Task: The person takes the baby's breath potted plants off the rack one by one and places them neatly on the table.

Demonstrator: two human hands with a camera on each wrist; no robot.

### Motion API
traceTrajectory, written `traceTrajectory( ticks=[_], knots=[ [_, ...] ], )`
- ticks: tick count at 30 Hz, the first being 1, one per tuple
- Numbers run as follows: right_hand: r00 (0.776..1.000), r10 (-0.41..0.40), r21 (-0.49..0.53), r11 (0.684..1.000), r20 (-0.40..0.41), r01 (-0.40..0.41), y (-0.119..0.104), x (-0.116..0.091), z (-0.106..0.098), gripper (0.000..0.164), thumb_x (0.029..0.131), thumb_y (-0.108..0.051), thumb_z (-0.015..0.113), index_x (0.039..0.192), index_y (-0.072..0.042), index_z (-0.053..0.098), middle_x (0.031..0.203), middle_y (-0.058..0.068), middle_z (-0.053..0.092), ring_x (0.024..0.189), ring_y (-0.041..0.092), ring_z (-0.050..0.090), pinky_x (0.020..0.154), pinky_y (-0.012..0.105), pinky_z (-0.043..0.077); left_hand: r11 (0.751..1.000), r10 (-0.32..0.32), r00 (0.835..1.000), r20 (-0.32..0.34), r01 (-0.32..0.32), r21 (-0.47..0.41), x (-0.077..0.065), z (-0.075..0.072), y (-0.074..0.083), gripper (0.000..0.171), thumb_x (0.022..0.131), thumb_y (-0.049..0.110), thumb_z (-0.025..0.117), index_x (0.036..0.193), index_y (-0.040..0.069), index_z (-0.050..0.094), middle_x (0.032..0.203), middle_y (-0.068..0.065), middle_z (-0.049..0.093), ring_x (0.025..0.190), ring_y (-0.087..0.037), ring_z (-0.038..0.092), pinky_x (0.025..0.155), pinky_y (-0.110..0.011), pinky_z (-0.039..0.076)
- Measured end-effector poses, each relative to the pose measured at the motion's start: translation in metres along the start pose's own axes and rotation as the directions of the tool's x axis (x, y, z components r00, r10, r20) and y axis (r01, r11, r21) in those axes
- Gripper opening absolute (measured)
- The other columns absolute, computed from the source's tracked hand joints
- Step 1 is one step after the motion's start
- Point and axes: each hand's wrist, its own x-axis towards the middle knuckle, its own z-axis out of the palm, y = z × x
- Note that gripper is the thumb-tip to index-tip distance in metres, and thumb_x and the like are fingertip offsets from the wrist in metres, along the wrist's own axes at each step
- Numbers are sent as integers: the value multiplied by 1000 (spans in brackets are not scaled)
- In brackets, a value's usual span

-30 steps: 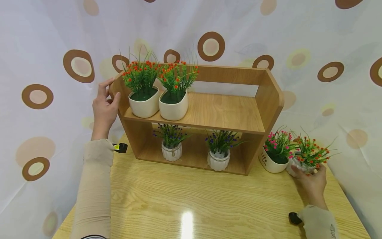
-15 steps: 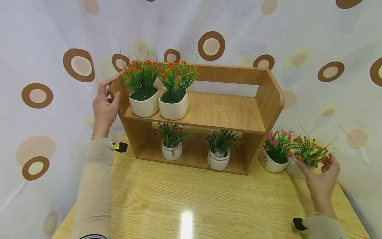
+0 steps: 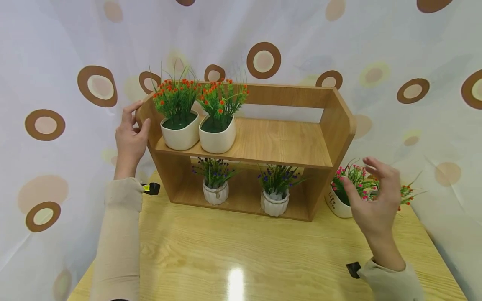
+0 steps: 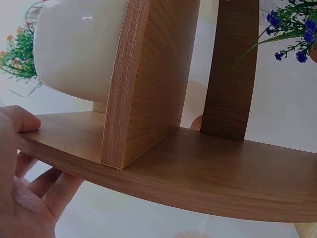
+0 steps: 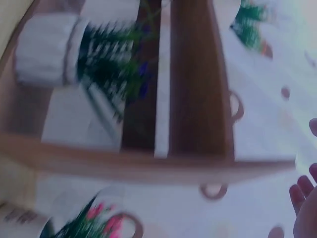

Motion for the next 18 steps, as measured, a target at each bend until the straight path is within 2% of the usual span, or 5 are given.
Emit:
traceTrajectory(
  ticks=[3,7,9,12,18],
  knots=[
    [990,-62,64,996,129,54,-11,8,24,52,88,-6,80,132,10,60,128,1,63,123,7,58,106,22,48,1000,-2,1000,-1,2,-2,-1,0,-1,47,106,32,56,149,45,43,155,-2,55,135,-29,60,104,-54,55],
    [941,-7,108,994,337,-31,-17,22,62,65,84,9,78,144,-2,56,134,15,61,128,15,58,110,28,50,1000,5,1000,-6,-5,-2,0,-1,-2,46,106,34,56,149,46,43,154,-2,56,134,-29,61,103,-54,56],
    [894,46,114,988,445,-107,-20,31,86,69,87,4,78,150,-8,51,140,16,59,133,21,56,113,35,50,1000,7,1000,-14,-7,-1,0,-1,-2,46,106,33,56,148,46,44,154,-1,57,134,-28,61,103,-54,56],
    [797,126,107,967,591,-233,-23,42,123,73,94,-10,76,157,-13,40,148,16,53,140,28,51,118,47,45,1000,5,1000,-21,-5,0,0,-2,-3,46,106,32,56,148,46,44,153,-1,58,133,-27,62,103,-53,56],
    [626,270,53,893,732,-447,-26,52,183,93,94,-28,77,166,-21,19,164,13,36,151,33,39,124,50,36,1000,4,1000,-8,-4,-1,0,-1,-4,47,105,33,56,149,44,44,151,-5,59,130,-29,64,102,-53,57]
  ],
)
